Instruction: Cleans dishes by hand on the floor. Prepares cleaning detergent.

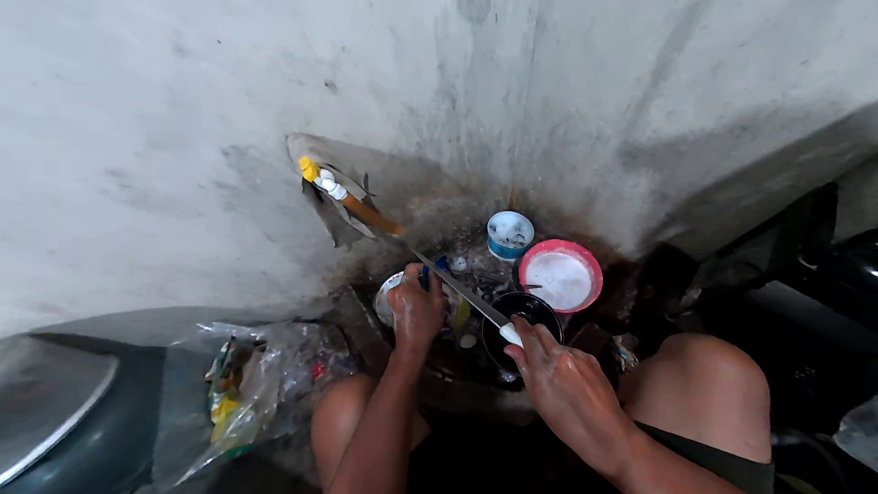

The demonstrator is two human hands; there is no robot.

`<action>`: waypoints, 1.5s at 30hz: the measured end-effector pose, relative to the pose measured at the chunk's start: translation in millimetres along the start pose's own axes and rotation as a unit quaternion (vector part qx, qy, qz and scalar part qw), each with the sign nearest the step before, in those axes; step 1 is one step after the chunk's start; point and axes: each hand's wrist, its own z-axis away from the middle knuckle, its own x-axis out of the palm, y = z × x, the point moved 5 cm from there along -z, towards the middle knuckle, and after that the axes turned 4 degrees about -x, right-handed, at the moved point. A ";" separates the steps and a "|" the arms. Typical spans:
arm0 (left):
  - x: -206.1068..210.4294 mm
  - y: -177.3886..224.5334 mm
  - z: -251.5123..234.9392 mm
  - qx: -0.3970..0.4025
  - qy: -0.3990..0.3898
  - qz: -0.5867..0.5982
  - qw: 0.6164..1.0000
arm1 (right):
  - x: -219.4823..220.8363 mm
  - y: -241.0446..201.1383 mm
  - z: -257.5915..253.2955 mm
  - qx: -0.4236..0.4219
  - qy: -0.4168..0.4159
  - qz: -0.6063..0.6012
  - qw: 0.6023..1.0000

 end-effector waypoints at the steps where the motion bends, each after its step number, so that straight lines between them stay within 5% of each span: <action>1: 0.1 0.8 -0.4 -0.009 -0.005 0.000 1.000 | 0.6 0.8 0.0 0.000 0.000 -0.003 1.000; 10: 6.8 -1.1 -2.0 -0.018 -0.023 -0.029 0.999 | -0.1 3.8 -5.6 -0.001 -0.032 -0.001 0.999; 21: 10.1 0.9 2.0 0.055 0.049 -0.043 0.996 | -4.4 -5.0 -24.7 0.009 -0.048 0.020 0.999; 27: 10.2 3.5 5.7 0.084 0.062 -0.037 0.994 | 4.4 -16.4 -53.2 0.030 -0.146 -0.011 0.989; 34: 8.1 3.8 4.4 0.078 0.069 -0.035 0.994 | 6.9 -19.9 -64.7 0.027 -0.161 -0.025 0.986; 39: 6.3 -2.5 -1.4 0.039 0.047 -0.029 0.998 | 4.2 8.7 -26.0 0.017 -0.045 0.021 0.999; 45: -11.6 -15.1 -5.6 0.009 0.050 -0.008 0.999 | 8.3 81.5 27.0 0.081 -0.036 0.014 0.996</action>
